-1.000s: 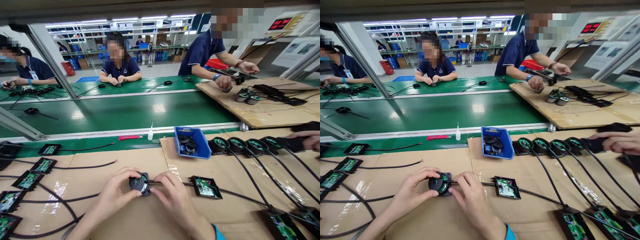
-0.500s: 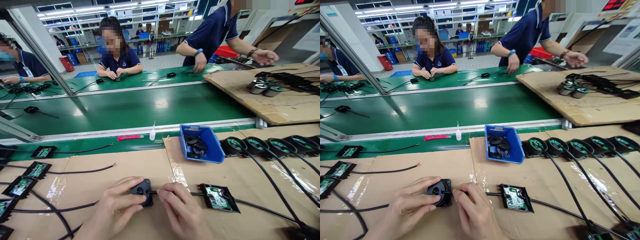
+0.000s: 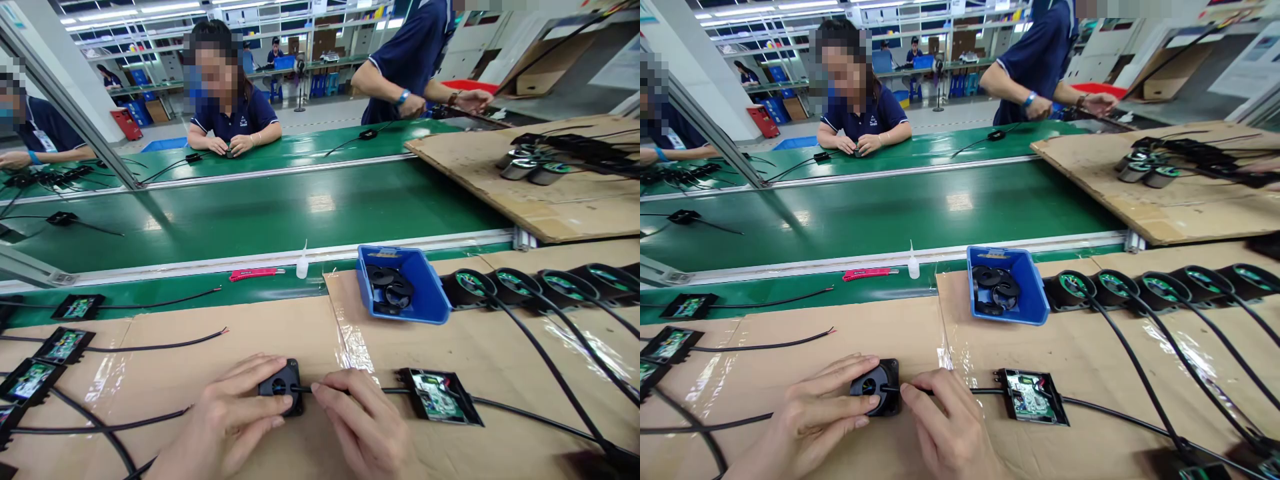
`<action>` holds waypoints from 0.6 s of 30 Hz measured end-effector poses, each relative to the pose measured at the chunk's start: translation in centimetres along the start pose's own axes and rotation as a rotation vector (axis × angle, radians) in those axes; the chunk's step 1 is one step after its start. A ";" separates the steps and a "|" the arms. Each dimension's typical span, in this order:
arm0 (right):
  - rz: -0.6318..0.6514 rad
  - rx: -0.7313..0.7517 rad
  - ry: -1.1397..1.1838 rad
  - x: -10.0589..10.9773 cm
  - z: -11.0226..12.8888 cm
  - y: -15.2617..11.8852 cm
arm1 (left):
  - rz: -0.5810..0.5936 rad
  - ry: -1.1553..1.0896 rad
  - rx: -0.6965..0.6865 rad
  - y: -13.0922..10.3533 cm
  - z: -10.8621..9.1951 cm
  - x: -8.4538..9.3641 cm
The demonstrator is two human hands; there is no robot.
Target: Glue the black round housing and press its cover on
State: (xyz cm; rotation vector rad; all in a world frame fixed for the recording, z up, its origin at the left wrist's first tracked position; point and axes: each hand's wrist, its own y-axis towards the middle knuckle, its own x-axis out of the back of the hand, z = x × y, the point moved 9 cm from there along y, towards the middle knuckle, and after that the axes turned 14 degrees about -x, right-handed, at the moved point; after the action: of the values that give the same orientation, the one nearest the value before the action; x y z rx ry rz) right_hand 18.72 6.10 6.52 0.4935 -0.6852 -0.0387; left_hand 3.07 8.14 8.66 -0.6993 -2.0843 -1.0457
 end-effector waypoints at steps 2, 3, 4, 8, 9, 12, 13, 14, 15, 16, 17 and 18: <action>0.009 -0.006 0.005 -0.1 -0.1 0.0 | -0.017 0.027 -0.029 0.2 -0.3 0.2; 0.009 -0.006 0.010 -0.1 -0.2 0.0 | -0.023 0.039 -0.040 0.3 -0.5 0.3; 0.008 -0.005 0.013 -0.1 -0.2 0.0 | -0.027 0.047 -0.047 0.4 -0.5 0.4; -0.002 0.003 0.018 -0.1 -0.3 -0.1 | -0.008 0.064 -0.073 0.2 -0.7 0.3; -0.001 -0.001 0.017 -0.1 -0.2 -0.1 | 0.009 0.067 -0.073 0.1 -0.7 0.1; 0.004 -0.007 0.009 0.0 -0.1 -0.1 | 0.097 0.094 -0.063 -0.5 -0.2 -0.6; 0.006 -0.008 0.005 0.0 -0.1 0.0 | 0.120 0.117 -0.072 -0.6 -0.1 -0.8; 0.008 -0.009 -0.001 0.0 -0.1 0.0 | 0.137 0.148 -0.095 -0.7 -0.2 -1.0; 0.013 -0.011 -0.009 0.0 0.0 0.1 | 0.148 0.185 -0.126 -0.8 -0.3 -1.1; 0.013 -0.012 -0.017 0.0 0.0 0.2 | 0.155 0.226 -0.153 -0.8 -0.5 -1.2; 0.010 -0.013 -0.026 0.0 0.1 0.3 | 0.158 0.267 -0.175 -0.8 -0.8 -1.3; 0.001 -0.012 -0.039 0.1 0.2 0.4 | 0.162 0.304 -0.192 -0.7 -1.0 -1.4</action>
State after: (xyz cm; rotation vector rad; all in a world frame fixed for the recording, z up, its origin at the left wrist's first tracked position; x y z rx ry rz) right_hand 18.63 6.33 6.84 0.4817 -0.7232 -0.0512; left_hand 3.79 6.70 7.73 -0.7385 -1.6564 -1.1892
